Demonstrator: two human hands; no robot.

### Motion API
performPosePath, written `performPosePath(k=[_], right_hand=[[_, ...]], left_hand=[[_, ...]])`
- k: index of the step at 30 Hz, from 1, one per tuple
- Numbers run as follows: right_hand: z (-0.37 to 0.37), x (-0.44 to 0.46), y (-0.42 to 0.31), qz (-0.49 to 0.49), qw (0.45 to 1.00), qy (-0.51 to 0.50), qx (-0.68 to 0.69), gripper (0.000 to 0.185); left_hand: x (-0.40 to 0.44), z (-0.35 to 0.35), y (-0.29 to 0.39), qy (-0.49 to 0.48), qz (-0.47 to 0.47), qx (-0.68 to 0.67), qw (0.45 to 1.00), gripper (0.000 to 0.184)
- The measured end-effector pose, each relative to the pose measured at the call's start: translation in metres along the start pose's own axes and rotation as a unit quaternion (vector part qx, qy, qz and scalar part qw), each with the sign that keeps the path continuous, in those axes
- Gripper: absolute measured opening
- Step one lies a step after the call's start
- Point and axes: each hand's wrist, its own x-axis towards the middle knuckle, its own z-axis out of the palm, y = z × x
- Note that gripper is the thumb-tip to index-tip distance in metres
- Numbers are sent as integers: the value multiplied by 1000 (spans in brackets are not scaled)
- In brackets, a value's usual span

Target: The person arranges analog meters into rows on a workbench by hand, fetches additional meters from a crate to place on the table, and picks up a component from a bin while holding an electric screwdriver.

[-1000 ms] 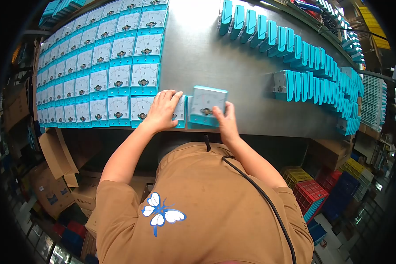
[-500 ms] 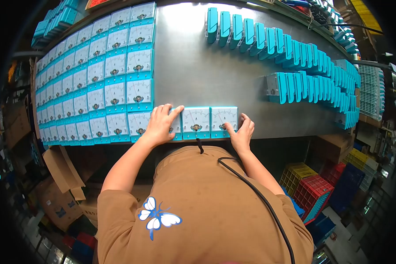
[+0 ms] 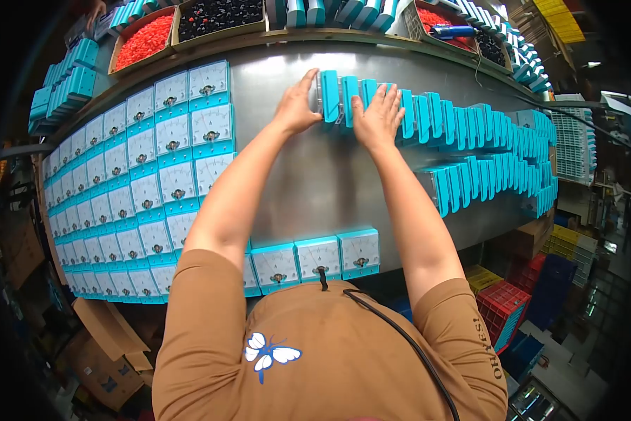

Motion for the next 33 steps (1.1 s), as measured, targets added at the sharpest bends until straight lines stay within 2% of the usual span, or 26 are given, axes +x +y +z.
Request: performPosePath(k=[1,4,6,7,8,10,11,14,15,18,19,20,21,22,24,25,26,28,30,31,33], right_hand=[[3,0,-6,17,1000,-11,-9,89],[2,5,-13,41,999,-22,6,109],[-8,5,-20,52,998,-31,1,116],[-8,6,-24,49,995,-43,-71,122],[-9,8,-29,30,992,-49,-115,122],[-12,10,-40,-12,978,-59,-201,121],[-15,7,-43,-61,985,12,-163,106],[-12,8,-42,-136,977,-89,-139,97],[-13,5,-38,-169,977,-47,-121,92],[-34,-20,-27,-125,990,-33,56,91],[-40,-36,-17,-140,982,-6,130,87],[-42,-60,-6,-55,949,-99,295,85],[-47,-84,3,32,875,-190,445,83],[-60,-112,0,74,835,-233,493,76],[-45,-162,10,95,803,-281,516,64],[-42,-178,8,111,805,-310,494,58],[-42,-187,8,173,768,-353,506,49],[-53,-188,10,175,778,-346,495,44],[-57,-186,30,168,783,-254,542,44],[-69,-180,38,182,766,-232,571,43],[-71,-178,63,210,790,-206,538,44]], left_hand=[[6,7,-5,-18,-16,-37,999,90],[-3,5,-13,15,26,-37,999,93],[-27,-12,-5,35,37,21,998,88],[-40,-25,1,41,37,69,996,86],[-54,-39,9,46,39,117,991,84],[-89,-68,36,-62,34,186,980,81],[-108,-77,45,-116,33,219,968,80],[-161,-81,53,-166,35,253,953,82],[-174,-80,52,-179,28,266,947,82],[-204,-72,41,-198,18,287,937,82],[-210,-70,38,-192,18,282,940,82],[-216,-68,36,-186,17,277,942,82],[-220,-65,34,-181,5,268,946,83],[-222,-63,33,-173,-1,257,951,84],[-226,-58,32,-160,-13,237,958,86],[-228,-56,31,-167,-25,245,955,87],[-228,-54,31,-174,-36,253,951,89],[-226,-53,37,-194,-54,265,943,91],[-222,-55,44,-223,-64,272,934,94],[-222,-55,44,-224,-58,278,932,94],[-223,-55,42,-223,-44,290,930,95]])
